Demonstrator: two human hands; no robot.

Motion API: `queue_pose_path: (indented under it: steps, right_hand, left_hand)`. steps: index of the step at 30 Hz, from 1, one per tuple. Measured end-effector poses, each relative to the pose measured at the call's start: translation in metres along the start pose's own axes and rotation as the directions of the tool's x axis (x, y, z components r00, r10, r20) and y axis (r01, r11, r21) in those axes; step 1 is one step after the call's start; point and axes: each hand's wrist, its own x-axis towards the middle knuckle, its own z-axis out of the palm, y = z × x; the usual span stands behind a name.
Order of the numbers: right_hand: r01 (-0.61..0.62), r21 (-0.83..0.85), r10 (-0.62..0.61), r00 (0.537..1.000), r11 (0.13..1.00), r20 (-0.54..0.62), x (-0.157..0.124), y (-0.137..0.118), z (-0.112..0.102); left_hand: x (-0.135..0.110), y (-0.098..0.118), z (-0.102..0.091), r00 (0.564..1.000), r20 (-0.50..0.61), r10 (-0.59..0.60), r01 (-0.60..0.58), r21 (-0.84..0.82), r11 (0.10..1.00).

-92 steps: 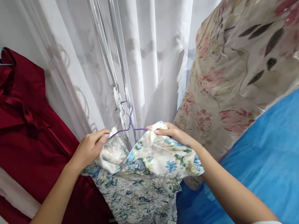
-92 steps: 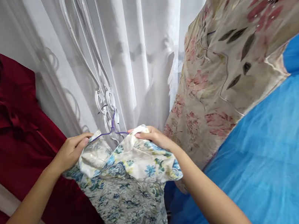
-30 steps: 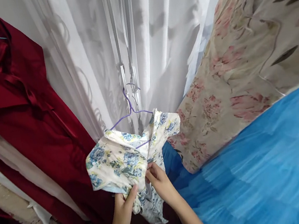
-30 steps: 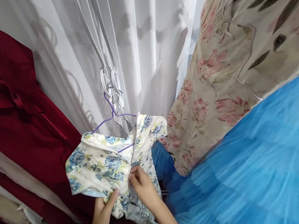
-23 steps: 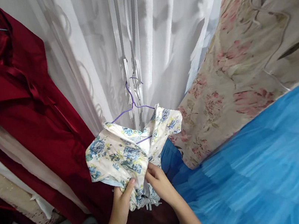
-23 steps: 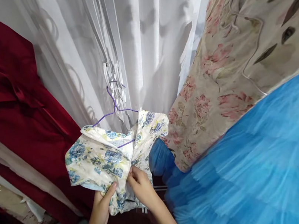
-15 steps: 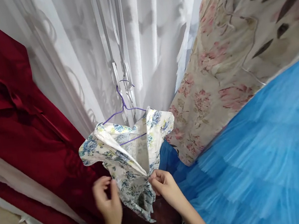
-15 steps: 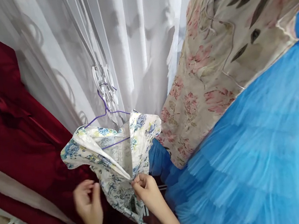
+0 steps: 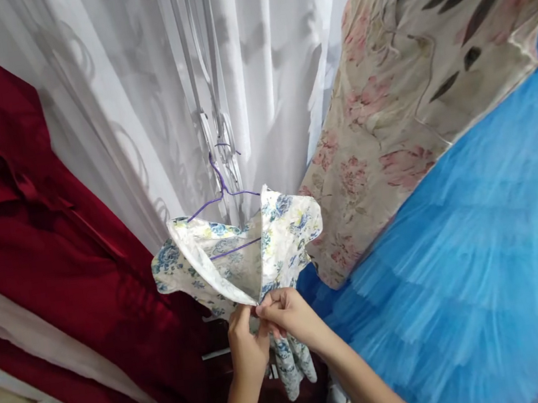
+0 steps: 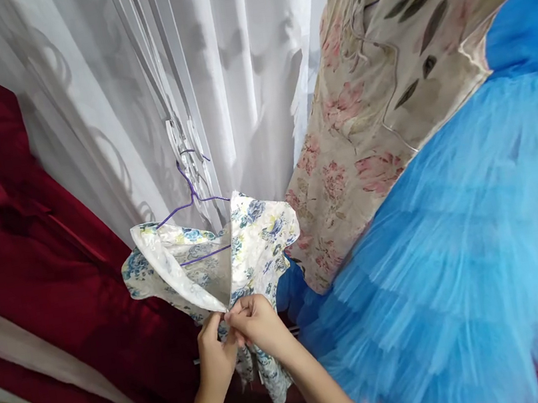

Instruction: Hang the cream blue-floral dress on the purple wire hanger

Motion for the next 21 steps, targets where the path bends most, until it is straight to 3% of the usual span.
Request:
queue_pose_path:
  steps: [5,10,15,18,20,21]
  right_hand:
    - [0.174,0.017,-0.173,0.983,0.985,-0.062,0.026,-0.068,-0.015]
    - [0.364,0.15,-0.344,0.928,0.919,-0.142,0.057,-0.135,-0.01]
    - [0.421,0.19,-0.389,0.903,0.887,-0.185,0.062,-0.138,0.0]
    - [0.443,0.137,-0.415,0.889,0.886,-0.192,0.059,-0.132,-0.003]
    - [0.442,0.088,-0.424,0.89,0.893,-0.168,0.055,-0.129,-0.007]
    - [0.439,0.065,-0.426,0.893,0.896,-0.147,0.052,-0.128,-0.008]
  left_hand:
    - [-0.003,0.012,0.003,0.992,0.127,-0.018,0.001,0.132,0.991]
    - [-0.005,0.006,-0.002,0.994,0.088,-0.06,0.043,0.181,0.983]
    - [-0.005,-0.01,0.003,0.974,0.214,-0.077,0.024,0.24,0.971]
    - [0.015,-0.005,-0.007,0.96,0.271,-0.071,0.016,0.2,0.98]
    - [0.042,0.012,-0.026,0.985,0.175,0.007,-0.024,0.095,0.995]
    - [0.058,0.024,-0.038,0.995,0.075,0.061,-0.064,0.044,0.997]
